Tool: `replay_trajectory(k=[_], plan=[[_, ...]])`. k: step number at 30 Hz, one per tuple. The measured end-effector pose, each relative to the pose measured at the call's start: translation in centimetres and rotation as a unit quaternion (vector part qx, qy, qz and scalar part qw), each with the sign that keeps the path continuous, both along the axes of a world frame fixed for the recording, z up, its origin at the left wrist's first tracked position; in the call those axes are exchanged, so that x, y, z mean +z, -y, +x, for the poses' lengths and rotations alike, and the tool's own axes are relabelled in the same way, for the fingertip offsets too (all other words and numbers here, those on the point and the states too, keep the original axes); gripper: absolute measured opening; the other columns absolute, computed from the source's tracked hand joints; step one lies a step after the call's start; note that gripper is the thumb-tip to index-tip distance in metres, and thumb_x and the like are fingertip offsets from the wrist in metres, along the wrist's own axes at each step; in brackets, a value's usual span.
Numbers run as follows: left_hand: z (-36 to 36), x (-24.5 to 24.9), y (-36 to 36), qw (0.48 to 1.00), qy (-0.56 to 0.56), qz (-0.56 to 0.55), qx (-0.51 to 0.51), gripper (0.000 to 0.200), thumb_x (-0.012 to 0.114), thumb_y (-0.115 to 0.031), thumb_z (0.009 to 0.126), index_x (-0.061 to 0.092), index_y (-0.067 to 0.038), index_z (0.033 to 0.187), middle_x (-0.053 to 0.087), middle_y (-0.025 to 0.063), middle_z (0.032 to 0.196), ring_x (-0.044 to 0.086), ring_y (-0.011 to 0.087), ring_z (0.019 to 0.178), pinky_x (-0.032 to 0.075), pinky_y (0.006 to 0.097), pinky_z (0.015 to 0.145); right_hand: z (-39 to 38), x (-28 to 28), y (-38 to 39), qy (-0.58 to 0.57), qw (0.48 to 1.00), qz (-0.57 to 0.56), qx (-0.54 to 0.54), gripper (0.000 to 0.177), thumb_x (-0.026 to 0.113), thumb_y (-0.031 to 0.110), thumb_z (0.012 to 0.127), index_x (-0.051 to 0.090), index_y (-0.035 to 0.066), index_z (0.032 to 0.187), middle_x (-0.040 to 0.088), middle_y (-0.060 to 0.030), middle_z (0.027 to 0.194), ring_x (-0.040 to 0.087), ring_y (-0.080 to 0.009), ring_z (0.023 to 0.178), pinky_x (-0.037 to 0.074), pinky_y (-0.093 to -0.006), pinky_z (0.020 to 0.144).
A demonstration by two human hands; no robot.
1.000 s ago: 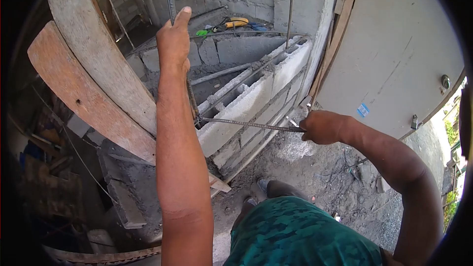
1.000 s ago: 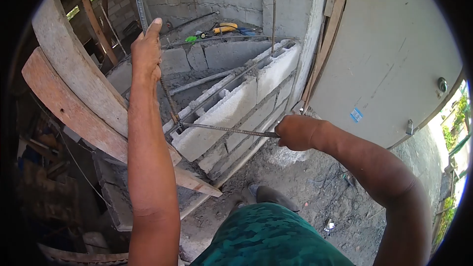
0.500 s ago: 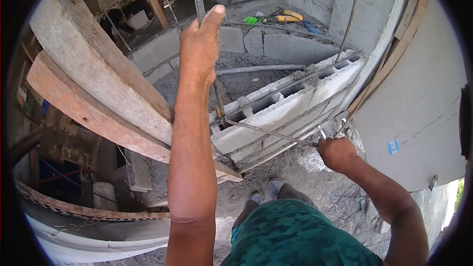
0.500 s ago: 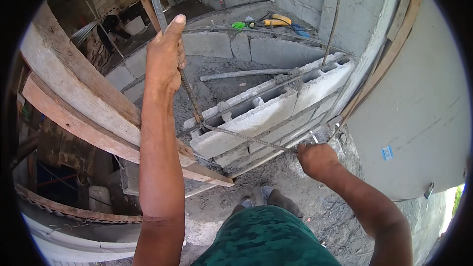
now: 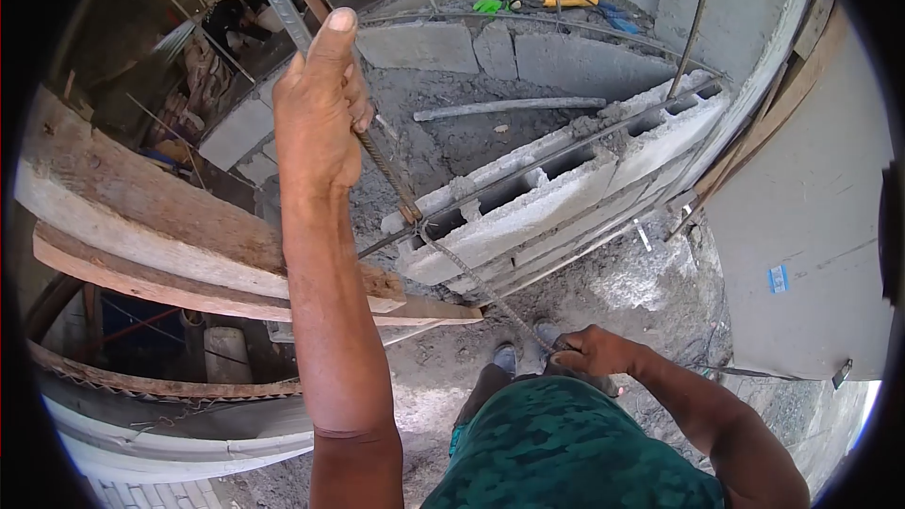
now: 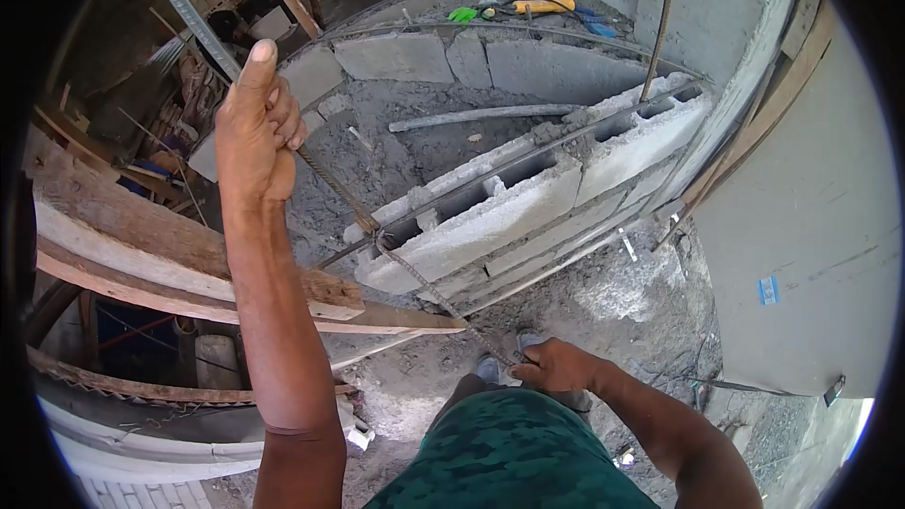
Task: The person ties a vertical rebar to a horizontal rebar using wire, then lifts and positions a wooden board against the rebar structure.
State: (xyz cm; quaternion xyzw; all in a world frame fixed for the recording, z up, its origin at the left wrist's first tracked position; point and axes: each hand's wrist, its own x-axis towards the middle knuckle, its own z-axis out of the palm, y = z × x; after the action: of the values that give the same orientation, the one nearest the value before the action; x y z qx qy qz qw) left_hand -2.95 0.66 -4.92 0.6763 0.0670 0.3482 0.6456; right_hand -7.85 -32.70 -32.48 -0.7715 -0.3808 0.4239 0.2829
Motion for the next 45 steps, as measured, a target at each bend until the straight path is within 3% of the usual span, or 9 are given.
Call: replay_trajectory(k=[9,15,23,28,32,40,42,43,45], plan=[[0.1,-0.4,-0.4,1.000,0.012,0.005,0.008,0.046,0.072,-0.047,0.092,0.046,-0.015,0.071,0.032,-0.0066,0.055,0.034,0.0055,0.047,0.028,0.0234,0.044,0.5,-2.6,-0.9,-0.237,0.971,0.025,-0.007,0.049,0.059,0.046,0.100,0.064,-0.001,0.089,0.060,-0.0147,0.070,0.053,-0.0171,0.068,0.046,-0.0383,0.067],[-0.1,-0.1,0.1,1.000,0.000,-0.009,0.024,0.041,0.072,-0.046,0.093,0.053,-0.012,0.079,0.038,-0.0062,0.061,0.034,0.0044,0.049,0.029,0.0228,0.044,4.5,2.4,0.2,0.085,0.980,-0.089,0.156,0.052,0.064,0.057,0.089,0.067,0.005,0.094,0.067,-0.0198,0.079,0.064,-0.0410,0.075,0.051,-0.0481,0.072],[0.0,0.0,0.4,0.998,-0.029,-0.009,0.060,0.041,0.071,-0.045,0.093,0.049,-0.014,0.080,0.040,-0.0079,0.064,0.034,0.0039,0.051,0.029,0.0231,0.046,14.5,14.4,8.9,0.121,0.987,0.108,0.003,0.029,0.082,0.023,0.079,0.066,-0.001,0.076,0.059,-0.0122,0.063,0.054,-0.0201,0.054,0.042,-0.0350,0.053],[0.6,-0.8,0.6,0.990,0.054,0.057,0.120,0.053,0.070,-0.044,0.092,0.062,0.008,0.098,0.058,0.0027,0.074,0.053,0.0131,0.073,0.047,0.0354,0.067,22.2,16.0,1.1,0.353,0.924,0.129,-0.076,0.052,0.072,0.041,0.088,0.052,-0.004,0.071,0.043,-0.0097,0.059,0.035,-0.0168,0.064,0.034,-0.0392,0.055],[0.7,-1.4,0.5,0.985,0.100,0.060,0.125,0.034,0.069,-0.032,0.091,0.067,0.002,0.095,0.067,0.0113,0.078,0.063,0.0197,0.076,0.050,0.0395,0.072,28.1,14.9,-6.3,0.535,0.828,0.165,-0.037,0.039,0.068,0.031,0.093,0.069,-0.006,0.106,0.072,-0.0205,0.098,0.066,-0.0233,0.088,0.050,-0.0361,0.079],[-0.7,-2.4,1.2,0.982,0.110,0.069,0.135,0.031,0.070,-0.017,0.085,0.058,0.005,0.104,0.066,0.0205,0.083,0.067,0.0369,0.080,0.051,0.0444,0.075,10.8,43.1,-22.0,0.199,0.773,0.602,-0.024,0.064,0.031,0.048,0.108,0.041,-0.001,0.148,0.049,-0.0200,0.149,0.045,-0.0262,0.139,0.045,-0.0434,0.101],[-0.2,-3.3,1.2,0.972,0.166,0.074,0.149,0.035,0.070,-0.012,0.085,0.056,0.007,0.111,0.065,0.0213,0.090,0.067,0.0374,0.085,0.051,0.0454,0.077,7.7,45.3,-24.7,0.121,0.737,0.654,-0.117,0.056,0.052,0.055,0.099,0.062,0.000,0.104,0.061,-0.0181,0.081,0.063,-0.0325,0.068,0.047,-0.0425,0.059],[-1.5,-3.0,1.4,0.981,0.109,0.081,0.135,0.044,0.071,-0.009,0.085,0.052,0.009,0.120,0.064,0.0230,0.101,0.065,0.0376,0.094,0.051,0.0446,0.081,10.1,45.2,-25.5,0.168,0.751,0.615,-0.175,0.068,0.033,0.055,0.105,0.043,0.003,0.148,0.045,-0.0208,0.152,0.042,-0.0282,0.142,0.033,-0.0424,0.114],[-2.2,-4.2,2.5,0.968,0.116,0.105,0.196,0.066,0.069,-0.008,0.086,0.037,0.010,0.139,0.056,0.0321,0.121,0.057,0.0447,0.114,0.045,0.0477,0.098,9.6,45.2,-27.9,0.103,0.693,0.672,-0.240,0.061,0.039,0.049,0.104,0.045,0.004,0.145,0.046,-0.0202,0.151,0.043,-0.0279,0.141,0.037,-0.0406,0.111]])
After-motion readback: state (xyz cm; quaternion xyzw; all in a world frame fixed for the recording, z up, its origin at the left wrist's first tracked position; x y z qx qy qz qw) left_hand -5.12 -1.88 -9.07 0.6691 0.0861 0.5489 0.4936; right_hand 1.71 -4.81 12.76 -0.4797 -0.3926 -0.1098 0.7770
